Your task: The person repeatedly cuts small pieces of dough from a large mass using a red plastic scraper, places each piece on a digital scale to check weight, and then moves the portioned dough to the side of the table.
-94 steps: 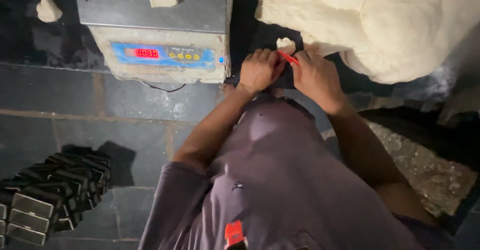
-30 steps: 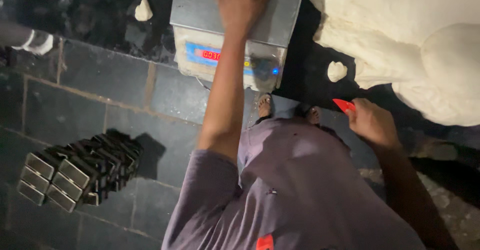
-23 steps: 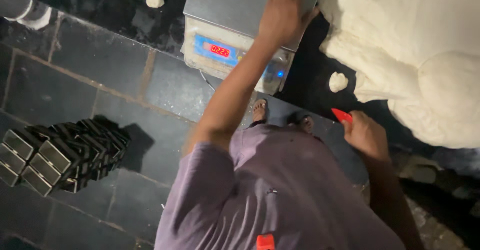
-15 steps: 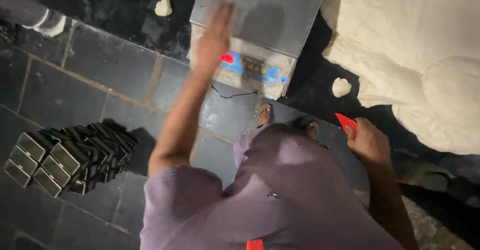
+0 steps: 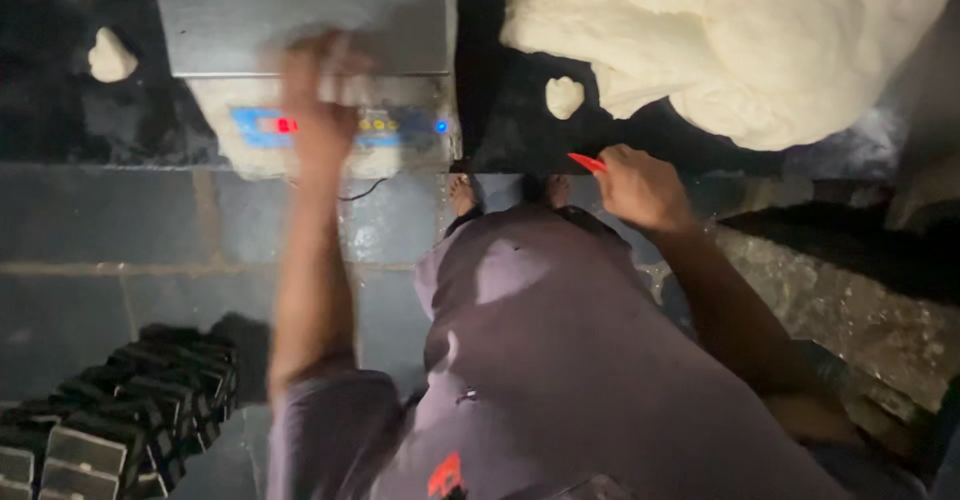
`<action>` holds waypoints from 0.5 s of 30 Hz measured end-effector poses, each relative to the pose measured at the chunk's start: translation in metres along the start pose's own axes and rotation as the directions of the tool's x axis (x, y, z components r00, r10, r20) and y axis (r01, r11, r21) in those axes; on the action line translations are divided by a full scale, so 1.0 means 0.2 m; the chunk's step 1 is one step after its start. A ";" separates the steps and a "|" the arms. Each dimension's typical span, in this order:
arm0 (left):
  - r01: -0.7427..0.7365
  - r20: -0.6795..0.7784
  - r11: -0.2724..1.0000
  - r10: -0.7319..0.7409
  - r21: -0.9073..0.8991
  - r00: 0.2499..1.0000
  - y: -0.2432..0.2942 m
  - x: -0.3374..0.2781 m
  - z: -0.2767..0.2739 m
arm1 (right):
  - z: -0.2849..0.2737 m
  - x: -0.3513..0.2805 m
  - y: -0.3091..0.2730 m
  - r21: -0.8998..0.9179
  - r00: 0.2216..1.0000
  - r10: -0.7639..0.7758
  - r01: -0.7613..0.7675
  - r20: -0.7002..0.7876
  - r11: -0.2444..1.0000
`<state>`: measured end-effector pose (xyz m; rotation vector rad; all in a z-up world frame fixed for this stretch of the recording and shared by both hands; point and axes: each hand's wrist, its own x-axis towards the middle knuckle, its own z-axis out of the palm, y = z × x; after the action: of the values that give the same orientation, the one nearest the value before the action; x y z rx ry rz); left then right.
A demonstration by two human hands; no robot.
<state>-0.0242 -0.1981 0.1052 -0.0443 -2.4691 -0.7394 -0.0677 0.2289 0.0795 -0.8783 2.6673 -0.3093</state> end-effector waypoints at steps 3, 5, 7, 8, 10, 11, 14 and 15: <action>-0.016 0.095 0.996 0.024 -0.087 0.995 0.51 -0.10 0.61 | -0.02 0.01 -0.04 -0.005 1.000 -0.021 0.021 -0.010 1.000; 0.127 0.236 0.992 -0.123 -0.001 0.964 0.66 -0.12 0.84 | -0.04 0.00 -0.05 -0.007 1.000 -0.012 0.012 -0.009 1.000; 0.189 0.247 0.976 -0.211 0.111 0.946 0.74 -0.13 0.95 | -0.06 -0.01 -0.07 -0.005 0.999 0.004 -0.004 -0.032 1.000; 0.167 0.236 0.986 -0.160 -0.009 0.959 0.75 -0.12 0.95 | -0.07 -0.01 -0.07 0.008 0.999 0.006 -0.006 -0.036 1.000; 0.111 0.205 0.964 -0.061 -0.241 0.977 0.74 -0.14 0.90 | -0.06 -0.01 -0.08 0.041 0.999 0.013 -0.012 -0.041 0.999; 0.283 0.331 0.877 -0.153 -0.389 0.931 0.75 -0.15 0.88 | -0.06 -0.03 -0.07 0.052 0.999 0.036 -0.035 -0.033 0.998; 0.607 0.586 0.451 -0.206 -0.654 0.784 0.72 -0.15 0.81 | -0.02 -0.05 -0.03 0.112 0.997 0.078 -0.076 -0.017 0.991; 0.593 0.567 0.322 -0.183 -0.738 0.804 0.68 -0.14 0.77 | 0.00 -0.05 -0.01 0.144 0.997 0.075 -0.072 -0.016 0.987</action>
<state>-0.0534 0.0000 0.0512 0.0406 -2.0544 -2.4704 -0.0593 0.2324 0.0832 -0.7348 2.6507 -0.4879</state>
